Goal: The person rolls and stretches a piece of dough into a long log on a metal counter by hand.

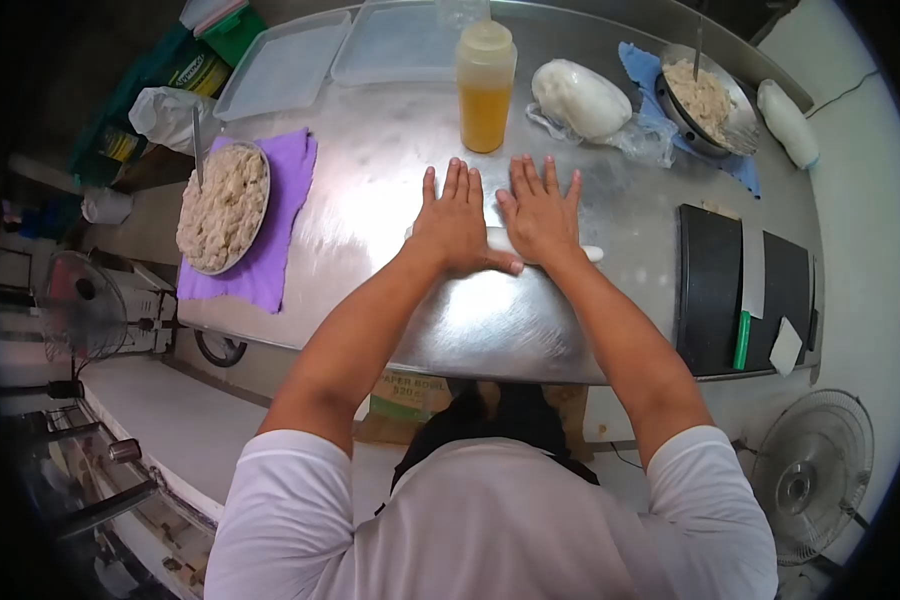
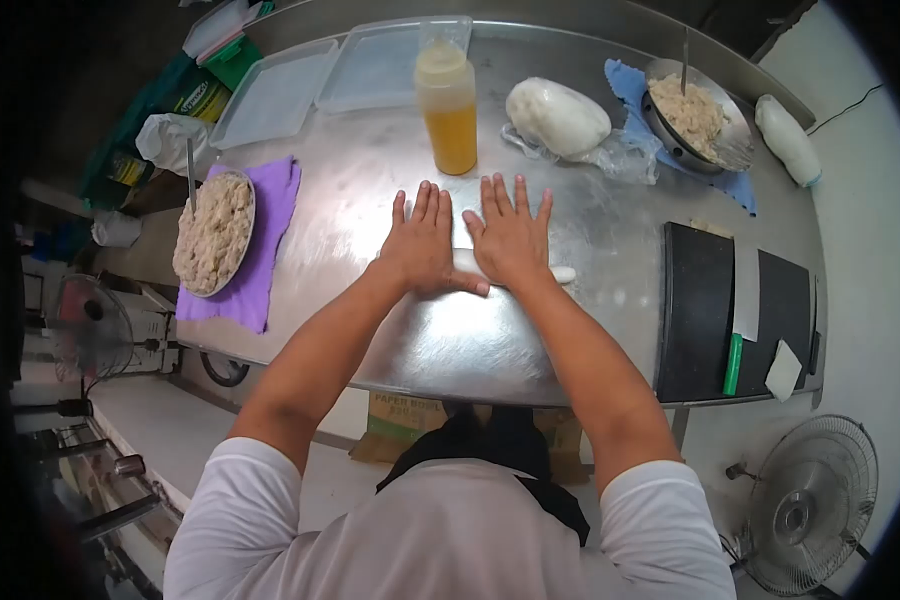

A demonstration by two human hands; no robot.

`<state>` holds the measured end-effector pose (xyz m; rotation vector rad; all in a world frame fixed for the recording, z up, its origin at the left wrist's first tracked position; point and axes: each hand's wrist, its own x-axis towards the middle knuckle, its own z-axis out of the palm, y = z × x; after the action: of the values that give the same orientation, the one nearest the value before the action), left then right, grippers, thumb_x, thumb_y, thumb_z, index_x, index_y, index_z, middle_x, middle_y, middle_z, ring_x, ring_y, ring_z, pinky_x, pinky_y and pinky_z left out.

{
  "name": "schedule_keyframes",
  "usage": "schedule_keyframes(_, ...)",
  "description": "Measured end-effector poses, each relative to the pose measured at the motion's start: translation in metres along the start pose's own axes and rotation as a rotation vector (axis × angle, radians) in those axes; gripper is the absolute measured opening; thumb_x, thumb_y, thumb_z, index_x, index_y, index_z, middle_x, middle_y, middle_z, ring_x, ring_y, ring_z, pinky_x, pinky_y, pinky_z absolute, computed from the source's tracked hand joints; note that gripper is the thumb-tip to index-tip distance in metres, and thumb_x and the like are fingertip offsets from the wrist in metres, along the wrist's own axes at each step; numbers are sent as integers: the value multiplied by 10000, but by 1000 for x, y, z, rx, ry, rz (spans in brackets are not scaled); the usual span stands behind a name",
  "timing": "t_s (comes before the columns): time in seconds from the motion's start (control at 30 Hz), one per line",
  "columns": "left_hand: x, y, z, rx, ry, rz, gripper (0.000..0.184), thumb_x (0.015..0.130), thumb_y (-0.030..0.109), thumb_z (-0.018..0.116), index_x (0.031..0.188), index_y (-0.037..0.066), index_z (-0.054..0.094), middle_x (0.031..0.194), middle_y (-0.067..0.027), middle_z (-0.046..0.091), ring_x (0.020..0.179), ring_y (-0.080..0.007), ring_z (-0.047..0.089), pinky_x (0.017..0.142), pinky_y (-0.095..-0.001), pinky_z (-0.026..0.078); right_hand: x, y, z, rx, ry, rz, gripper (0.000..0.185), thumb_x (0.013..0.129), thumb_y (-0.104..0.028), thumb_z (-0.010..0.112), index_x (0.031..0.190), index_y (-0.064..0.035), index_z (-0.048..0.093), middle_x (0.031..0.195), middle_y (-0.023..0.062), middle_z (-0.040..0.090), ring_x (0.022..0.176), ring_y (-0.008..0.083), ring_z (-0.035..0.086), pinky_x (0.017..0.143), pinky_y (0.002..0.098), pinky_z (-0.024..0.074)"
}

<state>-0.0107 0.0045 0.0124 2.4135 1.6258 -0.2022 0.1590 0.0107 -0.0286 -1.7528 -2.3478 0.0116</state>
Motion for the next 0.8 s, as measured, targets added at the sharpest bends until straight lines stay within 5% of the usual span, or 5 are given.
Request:
schedule_keyframes(0.17, -102, 12, 42, -132, 58, 79, 1603, 521, 898, 772, 1561, -194, 228, 1646, -391, 250, 1599, -488, 149, 1277, -640, 76, -85, -18, -13, 118, -169, -111, 648, 1071, -424, 453, 1621, -86, 404, 1653, 118, 448, 1566, 405, 312, 1238, 707, 127)
schedule_keyframes(0.43, 21, -42, 16, -53, 134, -5, 1578, 602, 970, 667, 1584, -173, 202, 1671, -353, 241, 1612, -441, 149, 1290, -609, 69, 27, 4, 8, 0, -3, -32, 654, 1081, -472, 436, 1605, -81, 438, 1661, 92, 441, 1586, 356, 279, 1258, 680, 115)
schedule_keyframes(0.53, -32, -33, 20, -44, 160, 21, 1582, 589, 941, 712, 1590, -166, 189, 1667, -354, 246, 1609, -443, 158, 1289, -613, 88, -10, -6, 5, 10, -55, -96, 665, 1076, -467, 453, 1607, -66, 428, 1657, 101, 444, 1573, 367, 305, 1257, 679, 119)
schedule_keyframes(0.67, -103, -27, 44, -145, 161, 48, 1393, 684, 733, 833, 1580, -153, 239, 1665, -332, 280, 1603, -434, 204, 1282, -629, 99, -87, -25, -13, 118, -81, -173, 661, 1034, -438, 569, 1556, -39, 487, 1635, 158, 458, 1552, 387, 351, 1256, 662, 171)
schedule_keyframes(0.8, -93, -35, 30, -134, 168, 95, 919, 800, 373, 849, 1526, -25, 451, 1440, -246, 543, 1401, -404, 478, 1151, -533, 390, -82, -3, -23, 185, -6, -296, 562, 975, -324, 688, 1442, -29, 582, 1488, 159, 575, 1422, 398, 487, 1187, 568, 352)
